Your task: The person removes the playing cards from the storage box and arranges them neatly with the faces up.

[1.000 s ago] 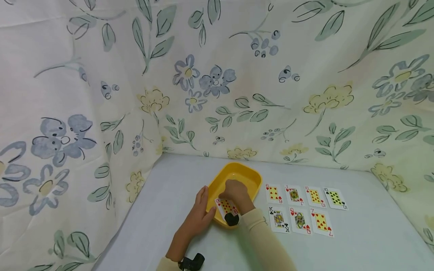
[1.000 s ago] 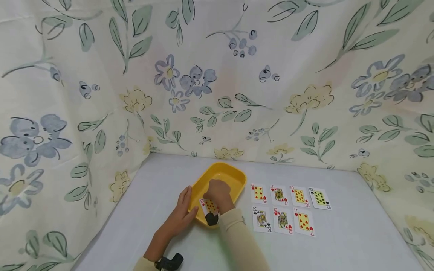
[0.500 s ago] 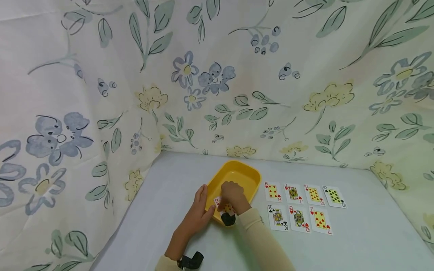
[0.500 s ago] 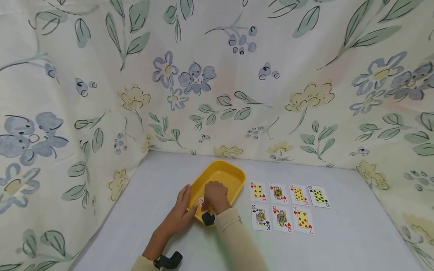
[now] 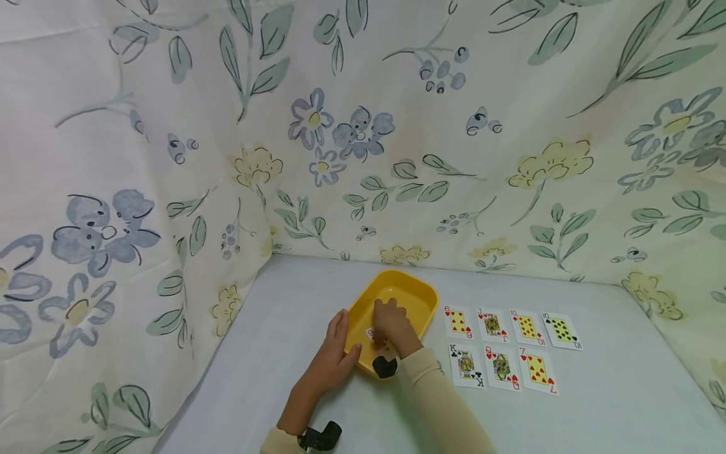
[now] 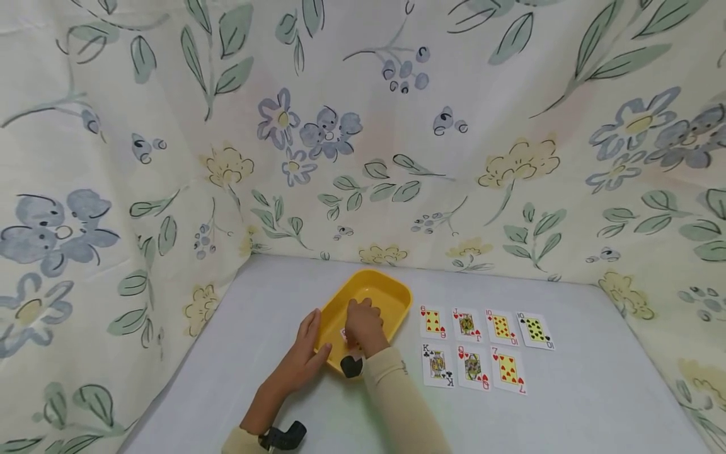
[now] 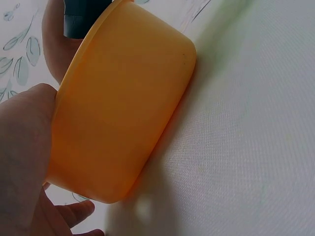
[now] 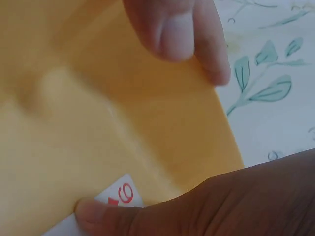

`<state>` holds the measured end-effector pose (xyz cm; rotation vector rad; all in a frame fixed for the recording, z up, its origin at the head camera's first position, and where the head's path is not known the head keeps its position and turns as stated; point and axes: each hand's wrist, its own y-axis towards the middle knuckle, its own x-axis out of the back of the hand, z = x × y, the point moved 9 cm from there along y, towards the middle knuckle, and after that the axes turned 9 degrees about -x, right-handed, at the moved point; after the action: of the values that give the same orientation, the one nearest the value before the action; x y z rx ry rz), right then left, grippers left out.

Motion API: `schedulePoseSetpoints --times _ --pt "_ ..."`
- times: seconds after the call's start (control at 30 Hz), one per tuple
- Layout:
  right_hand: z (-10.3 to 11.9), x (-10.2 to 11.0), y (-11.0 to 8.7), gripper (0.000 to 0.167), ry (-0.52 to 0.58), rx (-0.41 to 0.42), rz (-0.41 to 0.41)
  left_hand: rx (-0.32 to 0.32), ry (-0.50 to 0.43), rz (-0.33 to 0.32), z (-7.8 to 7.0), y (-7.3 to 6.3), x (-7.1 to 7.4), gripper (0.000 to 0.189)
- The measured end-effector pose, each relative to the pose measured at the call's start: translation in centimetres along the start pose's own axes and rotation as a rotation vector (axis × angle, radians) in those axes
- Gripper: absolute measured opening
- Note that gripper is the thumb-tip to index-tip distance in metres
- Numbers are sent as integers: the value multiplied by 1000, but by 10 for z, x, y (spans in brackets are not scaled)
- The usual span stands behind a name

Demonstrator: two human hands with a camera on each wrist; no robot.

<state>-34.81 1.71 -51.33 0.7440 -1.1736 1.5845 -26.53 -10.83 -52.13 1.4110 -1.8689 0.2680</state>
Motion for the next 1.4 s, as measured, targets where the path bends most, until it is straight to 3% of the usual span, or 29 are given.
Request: schedulePoseSetpoints --times 0.07,0.3,0.47,0.57,0.73,0.97,1.23,1.4 --pt "-3 1 2 69 9 15 -15 3 -2 3 0 0 -1 79" --pt "-12 12 7 40 140 103 -55 2 20 11 0 -1 -4 78" --pt "-21 18 8 45 225 108 -30 -21 16 -4 -5 2 -2 76" --pt "-29 21 6 50 299 71 9 -16 6 1 -6 3 -2 77" --pt "-48 34 3 47 445 73 -1 -8 8 10 -5 4 -3 78" --pt "-78 56 -14 43 756 77 23 0 19 7 0 3 -2 78" --pt "-115 81 -32 49 774 45 -59 -1 11 13 3 2 -3 78" --pt "-148 91 -43 53 722 2 -102 7 15 12 4 1 -2 78"
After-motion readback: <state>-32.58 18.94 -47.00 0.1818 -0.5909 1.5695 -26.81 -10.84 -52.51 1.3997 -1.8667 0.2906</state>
